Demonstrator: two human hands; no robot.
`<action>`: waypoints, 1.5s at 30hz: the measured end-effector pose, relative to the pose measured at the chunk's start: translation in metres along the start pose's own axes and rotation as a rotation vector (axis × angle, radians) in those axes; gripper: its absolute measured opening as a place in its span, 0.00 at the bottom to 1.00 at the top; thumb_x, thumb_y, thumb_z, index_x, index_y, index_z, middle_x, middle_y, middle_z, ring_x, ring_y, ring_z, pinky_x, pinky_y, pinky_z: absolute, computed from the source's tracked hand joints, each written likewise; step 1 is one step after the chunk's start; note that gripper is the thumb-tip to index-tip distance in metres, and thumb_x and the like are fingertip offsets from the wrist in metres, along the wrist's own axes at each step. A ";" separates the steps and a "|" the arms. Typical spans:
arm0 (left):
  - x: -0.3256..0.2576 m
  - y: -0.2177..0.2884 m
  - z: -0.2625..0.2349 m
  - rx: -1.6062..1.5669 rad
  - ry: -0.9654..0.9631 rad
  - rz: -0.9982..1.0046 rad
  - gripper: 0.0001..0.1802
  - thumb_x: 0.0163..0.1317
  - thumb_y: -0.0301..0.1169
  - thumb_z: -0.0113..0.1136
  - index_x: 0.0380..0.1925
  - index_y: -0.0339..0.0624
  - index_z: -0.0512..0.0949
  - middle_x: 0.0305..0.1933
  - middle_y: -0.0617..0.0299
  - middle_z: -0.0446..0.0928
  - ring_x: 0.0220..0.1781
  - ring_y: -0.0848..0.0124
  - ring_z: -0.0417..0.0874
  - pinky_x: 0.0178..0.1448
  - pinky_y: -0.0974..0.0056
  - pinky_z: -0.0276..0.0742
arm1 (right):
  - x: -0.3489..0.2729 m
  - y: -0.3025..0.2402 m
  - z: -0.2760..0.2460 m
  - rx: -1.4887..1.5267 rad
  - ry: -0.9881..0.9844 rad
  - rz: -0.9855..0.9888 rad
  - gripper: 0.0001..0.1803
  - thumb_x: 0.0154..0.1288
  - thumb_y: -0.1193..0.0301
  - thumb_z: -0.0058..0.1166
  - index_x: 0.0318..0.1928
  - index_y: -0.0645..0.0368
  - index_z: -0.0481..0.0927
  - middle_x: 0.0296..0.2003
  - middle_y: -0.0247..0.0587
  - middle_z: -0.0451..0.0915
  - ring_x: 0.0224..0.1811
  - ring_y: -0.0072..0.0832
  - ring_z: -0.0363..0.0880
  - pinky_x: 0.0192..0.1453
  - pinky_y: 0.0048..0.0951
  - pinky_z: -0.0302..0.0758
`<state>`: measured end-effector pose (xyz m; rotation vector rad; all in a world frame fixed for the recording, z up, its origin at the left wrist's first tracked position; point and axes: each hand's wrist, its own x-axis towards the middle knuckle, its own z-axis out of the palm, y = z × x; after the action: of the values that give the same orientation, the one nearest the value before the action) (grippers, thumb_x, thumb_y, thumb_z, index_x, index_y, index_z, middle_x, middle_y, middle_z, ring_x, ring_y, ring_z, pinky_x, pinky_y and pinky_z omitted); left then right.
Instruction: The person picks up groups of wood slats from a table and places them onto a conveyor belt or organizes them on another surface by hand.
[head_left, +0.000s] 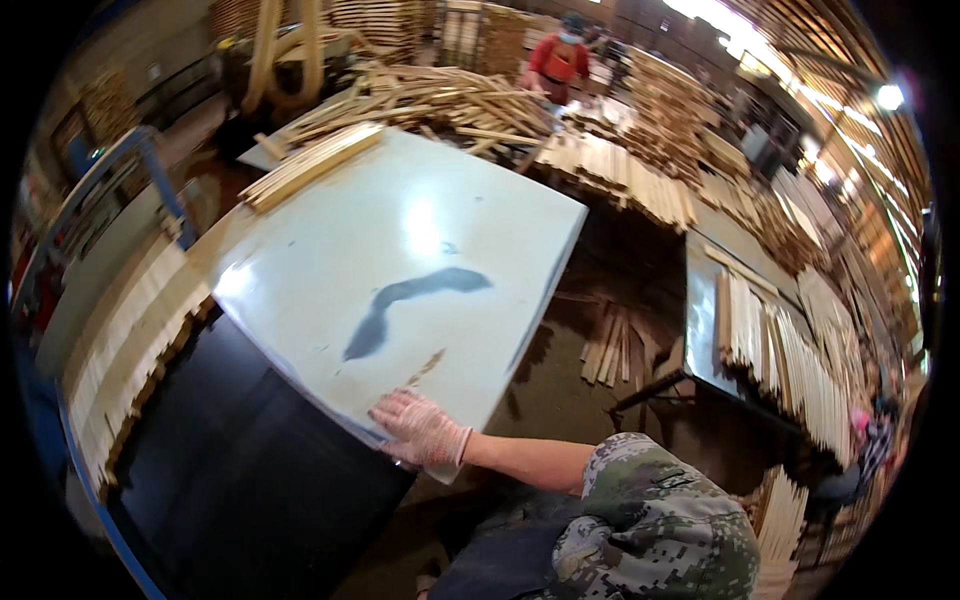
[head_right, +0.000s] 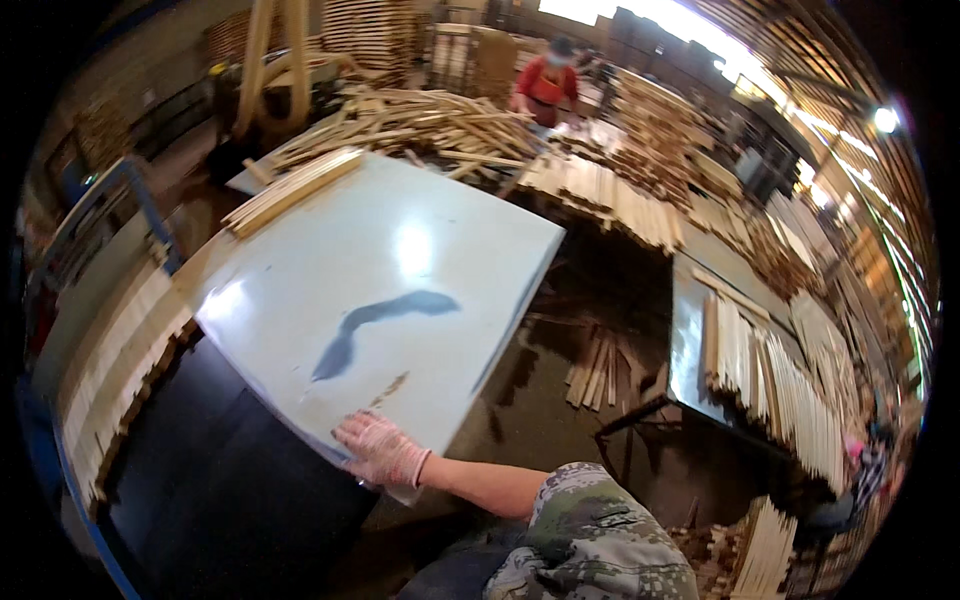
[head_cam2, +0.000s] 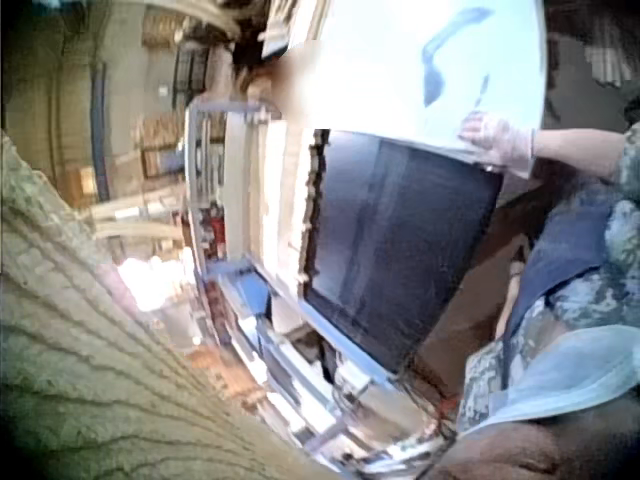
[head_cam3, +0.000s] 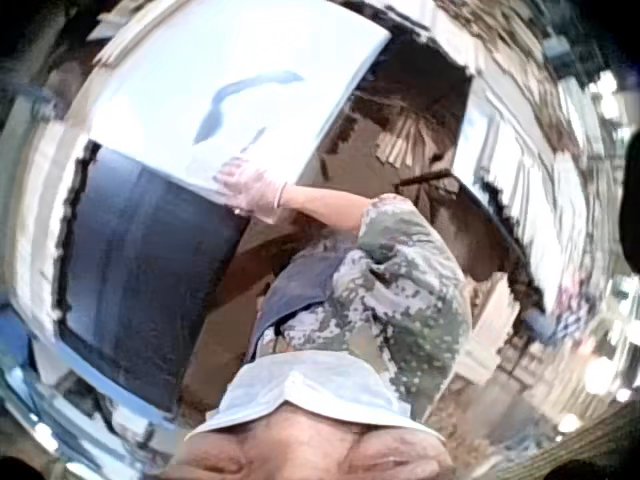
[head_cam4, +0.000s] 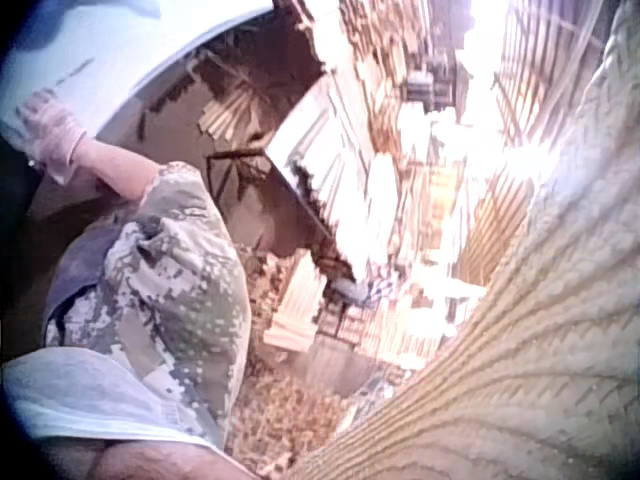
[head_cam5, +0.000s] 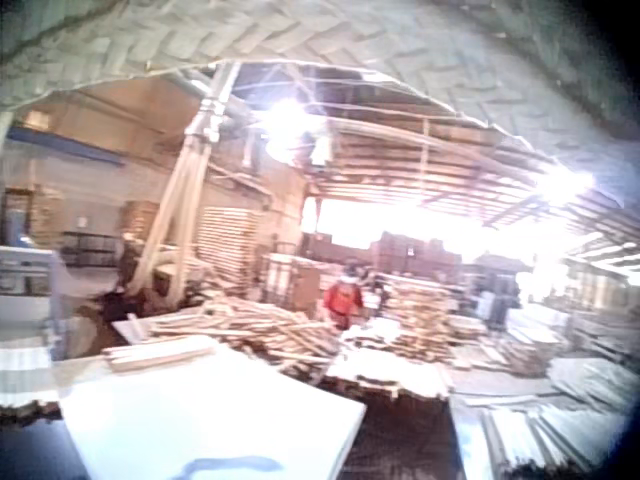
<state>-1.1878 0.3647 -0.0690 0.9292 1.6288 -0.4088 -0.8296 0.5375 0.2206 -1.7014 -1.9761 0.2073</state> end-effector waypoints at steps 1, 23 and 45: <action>0.003 0.007 -0.006 0.033 0.015 0.018 0.31 0.80 0.52 0.49 0.71 0.43 0.76 0.71 0.53 0.77 0.72 0.57 0.75 0.76 0.57 0.67 | -0.013 0.001 -0.005 0.011 -0.007 0.032 0.35 0.66 0.55 0.64 0.66 0.65 0.76 0.64 0.54 0.78 0.71 0.50 0.73 0.83 0.48 0.61; 0.019 0.161 0.204 0.808 0.176 0.480 0.29 0.78 0.47 0.55 0.67 0.36 0.78 0.64 0.48 0.81 0.63 0.55 0.81 0.68 0.55 0.75 | -0.629 0.194 -0.016 0.513 -0.345 1.719 0.28 0.66 0.53 0.50 0.48 0.64 0.89 0.52 0.63 0.86 0.59 0.55 0.85 0.63 0.49 0.78; 0.025 0.485 0.395 1.450 -0.160 0.678 0.36 0.72 0.56 0.46 0.62 0.37 0.81 0.71 0.34 0.75 0.75 0.41 0.73 0.73 0.46 0.69 | -0.733 0.218 0.022 0.325 -0.224 1.683 0.15 0.74 0.65 0.48 0.51 0.52 0.86 0.52 0.49 0.88 0.56 0.51 0.86 0.58 0.47 0.82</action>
<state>-0.5638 0.4013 -0.0999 2.3115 0.5661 -1.1654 -0.5933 -0.1149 -0.1013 -2.6242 -0.0672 1.1865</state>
